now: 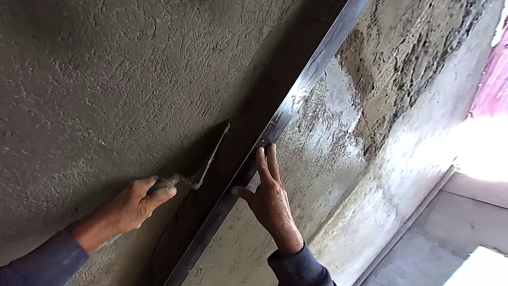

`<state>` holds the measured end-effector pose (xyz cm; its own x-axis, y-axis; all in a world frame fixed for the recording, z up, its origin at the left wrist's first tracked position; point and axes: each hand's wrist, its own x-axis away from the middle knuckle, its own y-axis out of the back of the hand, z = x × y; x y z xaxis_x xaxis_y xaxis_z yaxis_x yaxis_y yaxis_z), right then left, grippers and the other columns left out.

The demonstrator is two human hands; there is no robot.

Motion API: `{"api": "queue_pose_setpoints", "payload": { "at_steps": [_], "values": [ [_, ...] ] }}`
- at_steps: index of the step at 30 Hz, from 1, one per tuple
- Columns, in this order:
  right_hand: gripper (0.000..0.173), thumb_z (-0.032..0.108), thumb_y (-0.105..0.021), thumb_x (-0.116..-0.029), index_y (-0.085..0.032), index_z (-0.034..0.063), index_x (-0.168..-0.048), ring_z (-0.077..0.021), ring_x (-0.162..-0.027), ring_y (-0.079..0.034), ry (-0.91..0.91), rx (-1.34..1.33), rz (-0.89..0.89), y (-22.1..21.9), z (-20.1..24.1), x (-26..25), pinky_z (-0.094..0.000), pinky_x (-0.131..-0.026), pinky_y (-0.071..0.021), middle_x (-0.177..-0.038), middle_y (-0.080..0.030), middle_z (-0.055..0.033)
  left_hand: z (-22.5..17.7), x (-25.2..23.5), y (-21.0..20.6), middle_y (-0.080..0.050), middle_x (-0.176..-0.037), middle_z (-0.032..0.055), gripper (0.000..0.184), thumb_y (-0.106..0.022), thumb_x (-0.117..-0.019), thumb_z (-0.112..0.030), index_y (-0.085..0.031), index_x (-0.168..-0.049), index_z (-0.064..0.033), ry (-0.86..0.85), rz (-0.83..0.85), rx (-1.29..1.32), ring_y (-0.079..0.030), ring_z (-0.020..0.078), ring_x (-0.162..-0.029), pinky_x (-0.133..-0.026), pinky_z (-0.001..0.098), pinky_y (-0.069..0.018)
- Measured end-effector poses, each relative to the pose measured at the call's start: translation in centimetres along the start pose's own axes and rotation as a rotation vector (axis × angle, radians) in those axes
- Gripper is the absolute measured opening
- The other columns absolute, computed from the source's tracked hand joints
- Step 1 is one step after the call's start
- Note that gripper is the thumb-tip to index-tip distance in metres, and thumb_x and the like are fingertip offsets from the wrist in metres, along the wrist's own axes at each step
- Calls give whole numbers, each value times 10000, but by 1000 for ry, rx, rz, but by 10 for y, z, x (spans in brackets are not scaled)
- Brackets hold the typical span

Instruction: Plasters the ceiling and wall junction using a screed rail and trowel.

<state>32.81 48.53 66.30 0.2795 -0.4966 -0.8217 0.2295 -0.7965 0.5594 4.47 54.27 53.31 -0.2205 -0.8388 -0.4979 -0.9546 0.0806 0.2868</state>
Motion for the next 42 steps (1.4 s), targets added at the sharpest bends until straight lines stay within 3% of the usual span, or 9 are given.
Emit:
{"api": "queue_pose_setpoints", "payload": {
  "at_steps": [13, 17, 22, 25, 30, 34, 37, 40, 42],
  "values": [
    [1061, 247, -914, -755, -307, 247, -1626, -122, -525, -509, -9, -27, 15, -1, -1, 0, -376, -504, -509, -1730, 36, -54, 4, -16, -14, -559, -597, -38, 574, -464, -972, -683, -647, -1018, -140, -180, 25, -227, -578, 76, -493, -491, 277, -515],
    [1047, 256, -912, -759, -319, 231, -1622, -158, -580, -568, 3, -19, 9, 0, 0, -1, -403, -529, -528, -1730, 19, -61, 5, -10, -14, -518, -563, -72, 576, -435, -962, -712, -638, -942, -174, -267, -2, -269, -543, 49, -457, -436, 241, -478],
    [1046, 257, -920, -739, -345, 253, -1612, -157, -569, -564, -24, -21, -5, -1, -1, -1, -417, -537, -534, -1731, -16, -49, 4, 20, -11, -575, -596, -22, 543, -510, -928, -686, -651, -1005, -167, -83, 151, 91, -564, 108, -447, -418, 283, -494],
    [1064, 293, -923, -730, -336, 255, -1615, -248, -772, -697, -33, 11, -19, -3, -3, -1, -483, -650, -592, -1729, -47, -70, -7, 15, -7, -557, -580, -8, 523, -506, -931, -692, -619, -976, -184, -34, 116, 182, -552, 115, -421, -394, 258, -476],
    [1065, 340, -910, -737, -321, 252, -1620, -321, -1049, -712, -49, 16, -25, -4, -2, -1, -545, -769, -603, -1728, -80, -57, -58, -15, -4, -589, -624, 61, 506, -518, -1019, -590, -630, -1063, -99, -4, -22, -60, -595, 171, -466, -464, 333, -545],
    [1047, 318, -912, -739, -338, 269, -1614, -291, -902, -723, -54, -2, -28, -5, -2, -2, -522, -711, -601, -1727, -91, -52, -65, -13, -24, -593, -692, 32, 592, -458, -998, -672, -636, -1056, -110, -93, -85, -296, -627, 165, -575, -549, 376, -561],
    [1057, 319, -913, -739, -325, 285, -1617, -304, -984, -723, -58, -4, -19, -4, -2, -1, -535, -749, -605, -1730, -71, -42, -45, 2, -20, -526, -629, 4, 625, -416, -968, -710, -638, -972, -126, -213, -127, -420, -585, 169, -572, -511, 374, -491],
    [1042, 316, -915, -738, -346, 275, -1611, -264, -797, -709, -56, -9, -15, -5, -1, -1, -507, -691, -595, -1729, -74, -45, -34, 17, -1, -546, -626, -16, 649, -420, -945, -746, -644, -1000, -140, -173, -45, -330, -590, 132, -530, -498, 340, -514],
    [1052, 324, -911, -745, -326, 274, -1618, -297, -865, -728, -56, 6, -17, -5, 0, -2, -520, -732, -601, -1728, -78, -57, -40, 15, 8, -574, -627, 4, 612, -456, -968, -705, -645, -1046, -128, -97, -20, -218, -599, 135, -504, -491, 338, -536]
  ]
}}
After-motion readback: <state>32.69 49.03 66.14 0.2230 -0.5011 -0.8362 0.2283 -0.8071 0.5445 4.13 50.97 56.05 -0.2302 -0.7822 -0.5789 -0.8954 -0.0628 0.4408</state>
